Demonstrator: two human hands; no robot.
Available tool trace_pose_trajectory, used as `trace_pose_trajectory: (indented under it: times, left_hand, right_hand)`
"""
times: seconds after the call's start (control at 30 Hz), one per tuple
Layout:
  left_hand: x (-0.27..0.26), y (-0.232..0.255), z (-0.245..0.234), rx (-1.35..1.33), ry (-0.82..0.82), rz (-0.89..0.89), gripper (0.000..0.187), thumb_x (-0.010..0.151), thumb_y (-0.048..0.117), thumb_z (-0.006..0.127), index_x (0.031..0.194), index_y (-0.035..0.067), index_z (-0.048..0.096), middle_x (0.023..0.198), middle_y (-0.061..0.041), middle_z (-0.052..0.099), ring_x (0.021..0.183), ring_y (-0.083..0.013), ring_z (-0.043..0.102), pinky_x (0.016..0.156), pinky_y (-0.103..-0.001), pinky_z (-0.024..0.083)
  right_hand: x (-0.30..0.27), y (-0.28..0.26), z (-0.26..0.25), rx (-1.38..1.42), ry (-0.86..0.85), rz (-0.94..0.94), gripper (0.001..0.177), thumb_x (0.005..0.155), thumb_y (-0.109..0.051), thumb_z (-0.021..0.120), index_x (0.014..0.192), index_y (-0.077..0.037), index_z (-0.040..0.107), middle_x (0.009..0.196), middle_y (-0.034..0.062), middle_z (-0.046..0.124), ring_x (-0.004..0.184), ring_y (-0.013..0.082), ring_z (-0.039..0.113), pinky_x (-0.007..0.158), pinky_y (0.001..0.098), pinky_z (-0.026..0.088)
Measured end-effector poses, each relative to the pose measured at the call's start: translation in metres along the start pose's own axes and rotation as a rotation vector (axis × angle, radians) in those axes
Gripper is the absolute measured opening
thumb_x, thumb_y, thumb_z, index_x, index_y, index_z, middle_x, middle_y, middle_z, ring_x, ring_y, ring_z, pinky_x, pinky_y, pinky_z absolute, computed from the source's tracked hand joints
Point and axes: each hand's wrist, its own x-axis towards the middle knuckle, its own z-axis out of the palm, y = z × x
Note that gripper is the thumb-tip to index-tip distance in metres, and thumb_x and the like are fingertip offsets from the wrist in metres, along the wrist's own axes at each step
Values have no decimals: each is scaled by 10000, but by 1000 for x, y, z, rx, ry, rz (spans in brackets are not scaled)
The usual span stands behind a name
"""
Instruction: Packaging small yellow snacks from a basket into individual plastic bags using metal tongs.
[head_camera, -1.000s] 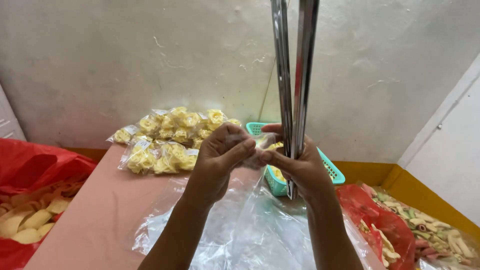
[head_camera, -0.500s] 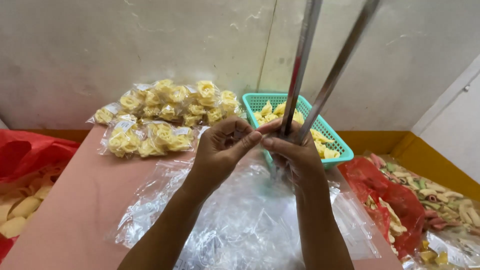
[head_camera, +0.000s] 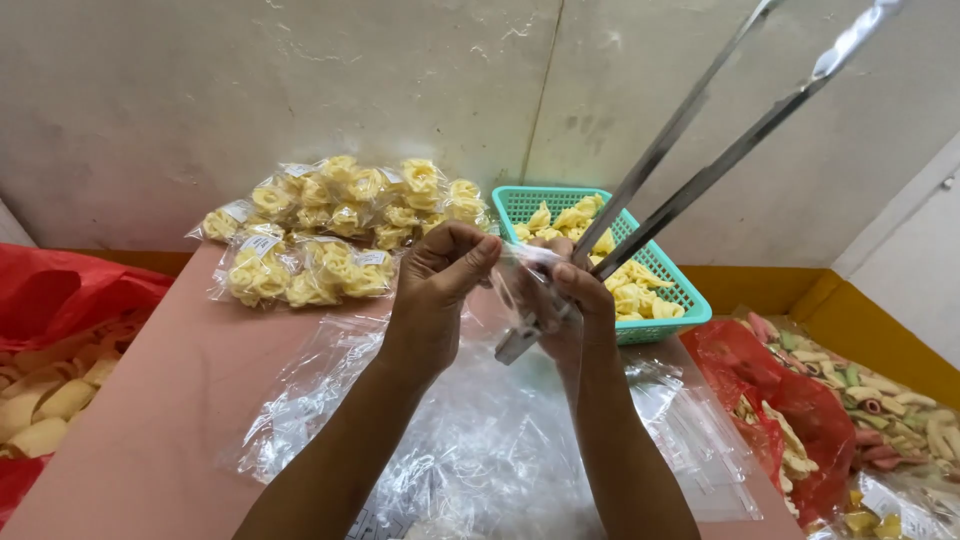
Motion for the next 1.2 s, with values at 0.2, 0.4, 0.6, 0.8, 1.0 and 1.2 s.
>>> trace_pose_trajectory:
  times: [0.2, 0.4, 0.6, 0.8, 1.0, 1.2]
  left_hand:
    - [12, 6, -14, 84, 97, 32, 108, 1000, 146, 700, 936, 61, 681, 697, -2, 606, 668, -76, 614, 682, -219, 527]
    - [9, 41, -14, 616, 71, 229, 155, 1004, 105, 685, 889, 14, 735, 670, -116, 729, 611, -132, 700, 632, -275, 603]
    - [4, 43, -9, 719, 34, 16, 220, 946, 88, 656, 751, 31, 739, 604, -100, 721, 556, -138, 715, 605, -276, 618]
    - [20, 29, -39, 990, 90, 8, 224, 940, 196, 674, 778, 62, 751, 614, -127, 704, 610, -237, 721, 664, -371, 560]
    - [33, 21, -56, 482, 7, -226, 244, 991, 166, 621, 868, -36, 679, 683, -145, 707, 586, -206, 737, 549, -332, 643]
    - [23, 34, -36, 259, -15, -203, 214, 987, 76, 623, 852, -83, 672, 654, -131, 592, 556, -159, 640, 538, -370, 647]
  right_hand:
    - [-1, -21, -21, 8, -38, 45, 236, 954, -107, 572, 814, -164, 390, 722, 36, 501, 516, 88, 471, 590, 261, 422]
    - [-3, -49, 7, -1006, 221, -138, 328, 870, -38, 796, 1158, 50, 667, 829, 128, 609, 425, 75, 523, 527, 224, 486]
    - [-3, -26, 25, -1643, 141, -408, 312, 784, -218, 925, 978, -46, 751, 989, 105, 691, 856, 296, 722, 826, 358, 549]
    - [-4, -15, 30, -1851, 163, -544, 505, 890, -191, 833, 1359, -172, 650, 1148, 109, 624, 948, 350, 715, 820, 486, 608]
    - [-4, 4, 21, -1912, -123, -516, 300, 936, -263, 743, 1234, -230, 730, 1124, -15, 709, 848, 256, 755, 749, 370, 626]
    - [2, 13, 7, -1890, -202, -615, 282, 904, -102, 728, 1142, -251, 747, 1112, -40, 715, 836, 241, 750, 746, 352, 601]
